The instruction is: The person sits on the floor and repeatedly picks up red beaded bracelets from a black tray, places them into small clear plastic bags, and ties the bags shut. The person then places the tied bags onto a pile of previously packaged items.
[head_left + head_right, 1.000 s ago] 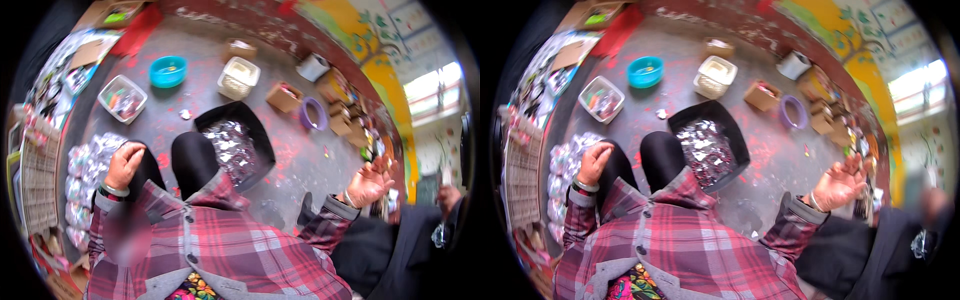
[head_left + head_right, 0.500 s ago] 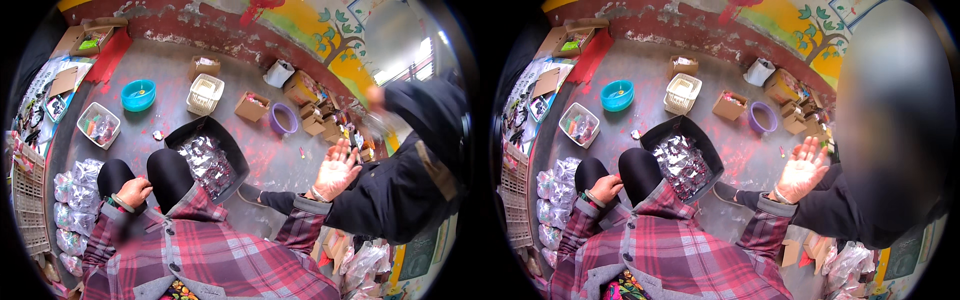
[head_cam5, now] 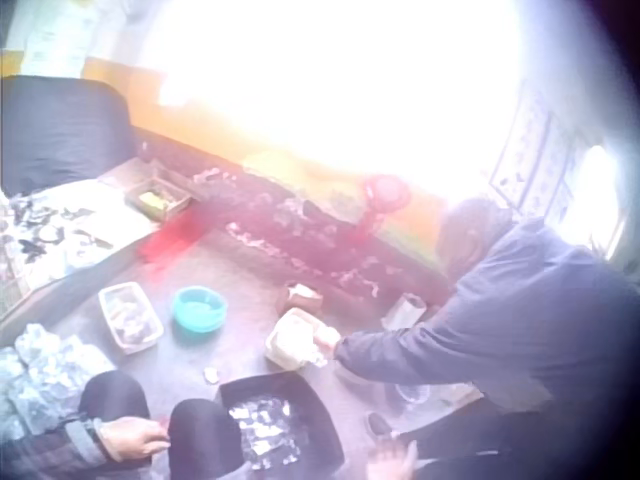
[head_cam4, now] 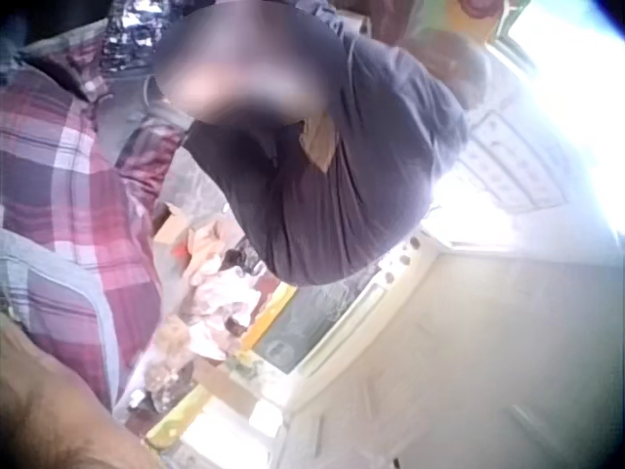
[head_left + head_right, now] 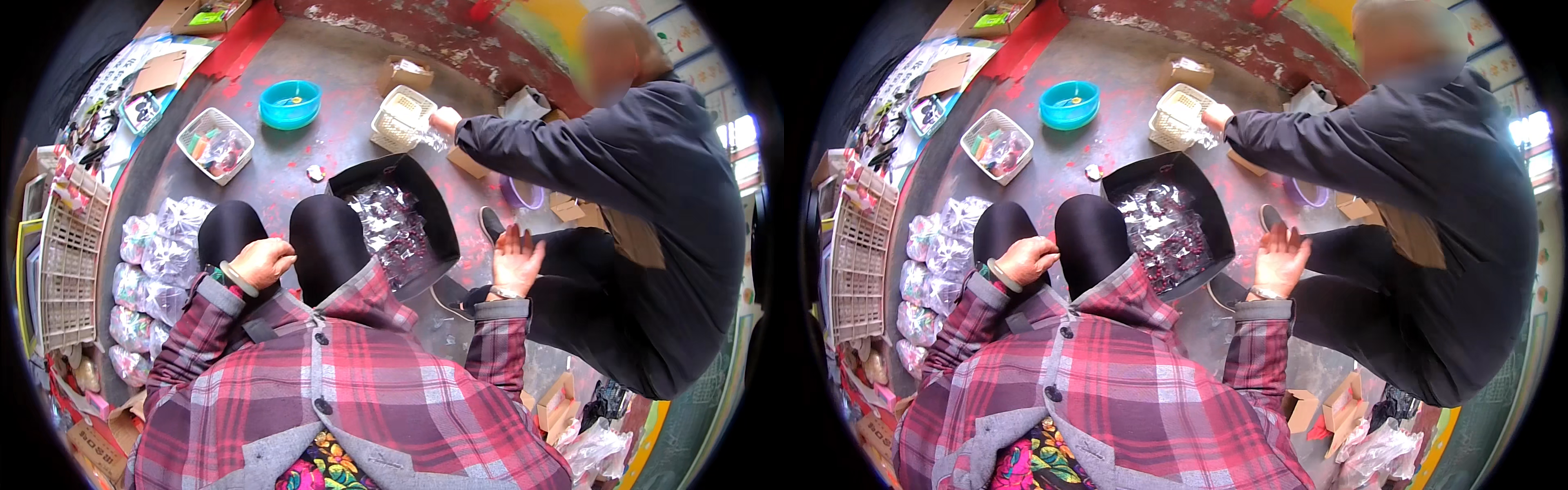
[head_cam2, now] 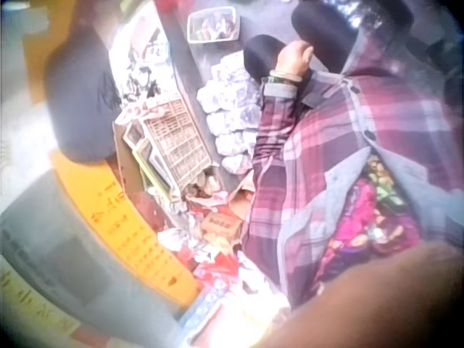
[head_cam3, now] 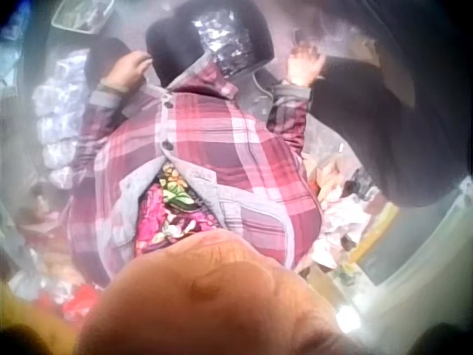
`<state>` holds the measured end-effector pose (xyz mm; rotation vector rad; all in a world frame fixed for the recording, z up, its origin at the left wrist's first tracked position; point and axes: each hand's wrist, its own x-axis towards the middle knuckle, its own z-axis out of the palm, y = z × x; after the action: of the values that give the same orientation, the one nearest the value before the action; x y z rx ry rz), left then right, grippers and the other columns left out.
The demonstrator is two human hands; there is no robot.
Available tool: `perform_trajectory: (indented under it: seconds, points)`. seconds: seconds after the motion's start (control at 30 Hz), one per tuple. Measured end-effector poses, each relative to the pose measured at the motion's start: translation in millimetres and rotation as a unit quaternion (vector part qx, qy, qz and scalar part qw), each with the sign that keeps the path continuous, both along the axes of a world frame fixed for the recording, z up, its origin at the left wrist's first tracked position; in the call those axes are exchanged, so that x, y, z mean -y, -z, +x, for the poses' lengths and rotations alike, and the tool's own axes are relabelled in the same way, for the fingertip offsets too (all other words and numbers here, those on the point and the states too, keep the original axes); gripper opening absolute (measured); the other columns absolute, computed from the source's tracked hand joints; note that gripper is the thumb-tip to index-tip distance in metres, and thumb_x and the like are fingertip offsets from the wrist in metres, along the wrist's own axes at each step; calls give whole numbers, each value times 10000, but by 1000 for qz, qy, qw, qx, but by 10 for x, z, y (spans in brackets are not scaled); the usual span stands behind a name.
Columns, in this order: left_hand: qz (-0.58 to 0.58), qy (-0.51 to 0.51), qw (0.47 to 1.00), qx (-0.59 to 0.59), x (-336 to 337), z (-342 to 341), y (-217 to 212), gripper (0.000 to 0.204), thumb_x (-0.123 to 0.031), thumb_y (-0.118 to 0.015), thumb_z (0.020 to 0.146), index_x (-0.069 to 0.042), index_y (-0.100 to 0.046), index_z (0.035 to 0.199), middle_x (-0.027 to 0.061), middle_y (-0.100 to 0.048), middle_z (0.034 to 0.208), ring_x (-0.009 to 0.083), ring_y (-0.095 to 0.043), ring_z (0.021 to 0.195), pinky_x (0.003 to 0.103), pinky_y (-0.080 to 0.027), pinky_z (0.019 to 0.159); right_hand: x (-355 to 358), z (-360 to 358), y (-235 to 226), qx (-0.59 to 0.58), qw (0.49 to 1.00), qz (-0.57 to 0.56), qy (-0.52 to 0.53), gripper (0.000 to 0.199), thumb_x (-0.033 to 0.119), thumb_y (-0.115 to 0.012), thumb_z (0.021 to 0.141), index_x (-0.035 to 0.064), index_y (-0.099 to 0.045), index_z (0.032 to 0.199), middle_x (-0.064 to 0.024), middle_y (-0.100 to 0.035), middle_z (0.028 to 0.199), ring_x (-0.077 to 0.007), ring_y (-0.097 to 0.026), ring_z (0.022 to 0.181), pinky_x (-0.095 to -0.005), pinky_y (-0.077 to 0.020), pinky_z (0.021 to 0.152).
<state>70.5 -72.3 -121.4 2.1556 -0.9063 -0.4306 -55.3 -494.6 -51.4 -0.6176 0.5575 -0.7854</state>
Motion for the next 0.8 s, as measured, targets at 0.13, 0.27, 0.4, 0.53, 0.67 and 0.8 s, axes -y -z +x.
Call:
perform_trajectory:
  seconds: [0.13, 0.27, 0.4, 0.53, 0.67, 0.8]
  points:
    - [3, -8, 1000, -18, -10, -3, -23, 235, -197, -522, 800, 1, -620, 882, 167, -614, 821, 324, -589, 800, 381, -467, 720, -243, 71, 447, -104, 991, 72, -40, 446, 440, -538, 833, 64, -464, 1060, -84, -540, 1026, -203, -518, 936, -326, -441, 742]
    - [4, -11, 1000, -19, -7, 7, 7, 217, -181, -536, 792, 2, -616, 875, 174, -606, 802, 321, -588, 781, 376, -462, 696, -434, 144, 831, -151, 978, 89, -112, 388, 419, -477, 873, 73, -495, 1048, -71, -553, 1036, -199, -535, 932, -323, -448, 729]
    - [3, -10, 1000, -12, 1, 16, 8, 202, -171, -543, 789, 6, -611, 860, 178, -597, 778, 326, -582, 763, 384, -458, 674, -637, 230, 1007, -179, 963, 74, -188, 406, 432, -485, 867, 74, -528, 1053, -56, -546, 1071, -174, -520, 973, -307, -430, 752]
    - [2, -11, 1000, -18, -6, 27, 13, 201, -175, -547, 791, 5, -608, 856, 177, -595, 776, 335, -576, 759, 392, -454, 673, -756, 296, 1074, -188, 951, 89, -228, 398, 430, -490, 869, 75, -537, 1044, -49, -559, 1045, -163, -528, 961, -292, -442, 742]
    - [19, -7, 1000, -11, -6, 32, 3, 196, -177, -549, 792, 3, -605, 842, 172, -592, 770, 331, -573, 755, 391, -453, 671, -779, 296, 1141, -202, 945, 93, -240, 379, 426, -492, 869, 87, -548, 1027, -38, -570, 1038, -155, -534, 960, -283, -438, 732]
    - [9, -16, 1000, 5, -18, 28, 38, 186, -174, -546, 793, -1, -602, 833, 165, -586, 761, 323, -570, 752, 389, -452, 674, -795, 310, 1173, -205, 942, 94, -250, 369, 422, -487, 872, 91, -552, 1021, -38, -574, 1042, -152, -538, 959, -281, -429, 723]
